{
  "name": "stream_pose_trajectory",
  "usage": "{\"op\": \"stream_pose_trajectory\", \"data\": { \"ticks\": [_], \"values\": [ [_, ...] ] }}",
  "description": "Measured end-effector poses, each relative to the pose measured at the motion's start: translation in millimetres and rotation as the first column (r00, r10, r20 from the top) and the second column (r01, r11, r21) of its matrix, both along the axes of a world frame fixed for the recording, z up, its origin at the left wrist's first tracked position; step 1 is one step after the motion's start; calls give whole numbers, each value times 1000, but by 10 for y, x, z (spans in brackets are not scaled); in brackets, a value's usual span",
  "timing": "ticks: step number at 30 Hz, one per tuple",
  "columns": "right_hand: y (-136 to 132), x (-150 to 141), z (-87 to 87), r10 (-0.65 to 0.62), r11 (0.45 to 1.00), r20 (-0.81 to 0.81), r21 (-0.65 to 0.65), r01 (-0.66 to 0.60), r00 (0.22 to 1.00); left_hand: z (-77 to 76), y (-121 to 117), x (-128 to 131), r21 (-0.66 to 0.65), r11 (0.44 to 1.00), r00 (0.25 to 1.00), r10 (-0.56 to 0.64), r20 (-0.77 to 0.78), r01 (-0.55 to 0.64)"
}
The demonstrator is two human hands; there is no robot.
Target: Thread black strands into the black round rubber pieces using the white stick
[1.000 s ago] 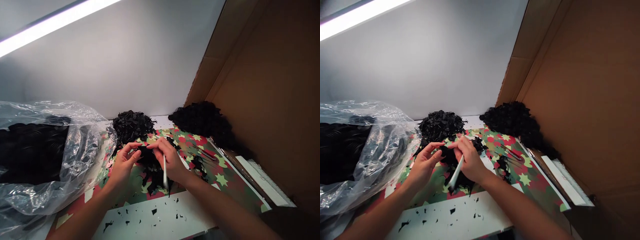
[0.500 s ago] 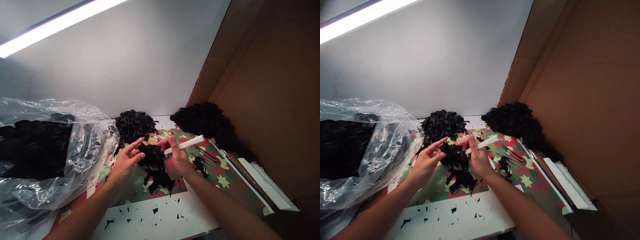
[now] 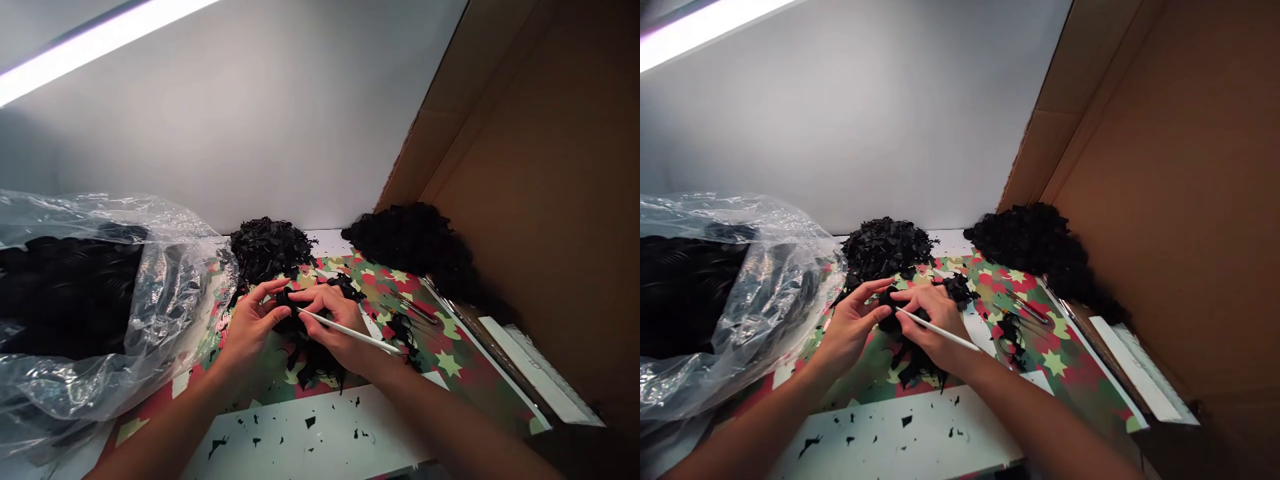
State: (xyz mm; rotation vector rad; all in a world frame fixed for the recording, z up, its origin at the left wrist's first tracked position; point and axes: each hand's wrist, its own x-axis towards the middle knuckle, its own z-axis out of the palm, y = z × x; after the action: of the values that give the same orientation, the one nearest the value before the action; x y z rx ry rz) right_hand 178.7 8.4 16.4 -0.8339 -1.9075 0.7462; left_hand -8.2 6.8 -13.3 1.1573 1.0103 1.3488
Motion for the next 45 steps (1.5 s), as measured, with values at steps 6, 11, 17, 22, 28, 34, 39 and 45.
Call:
{"op": "stream_pose_trajectory", "data": {
  "ticks": [6,11,17,22,28,34,39,45],
  "values": [
    [-9,-27,-27,-15,998,39,55,13,999,-9,11,-2,27,999,999,25,-47,-23],
    [-33,-117,-150,-159,937,128,331,108,979,44,-48,65,113,991,995,82,-62,-74],
    [155,-71,-216,-510,766,258,570,297,821,120,-190,152,183,969,985,170,-15,-164],
    [330,54,-164,-558,791,340,495,360,757,-4,-79,71,82,992,994,90,67,-95],
    [365,134,-134,-206,978,94,42,203,974,-36,-17,5,96,994,998,51,-26,-49],
    [218,64,-94,25,1000,103,-2,-25,994,14,-45,35,213,977,965,73,-253,-18],
    [200,10,-152,-58,996,341,79,32,938,21,-35,27,209,978,959,83,-272,-26],
    [164,-20,-159,50,964,331,230,-132,942,148,-113,26,164,986,932,59,-358,1]
  ]
}}
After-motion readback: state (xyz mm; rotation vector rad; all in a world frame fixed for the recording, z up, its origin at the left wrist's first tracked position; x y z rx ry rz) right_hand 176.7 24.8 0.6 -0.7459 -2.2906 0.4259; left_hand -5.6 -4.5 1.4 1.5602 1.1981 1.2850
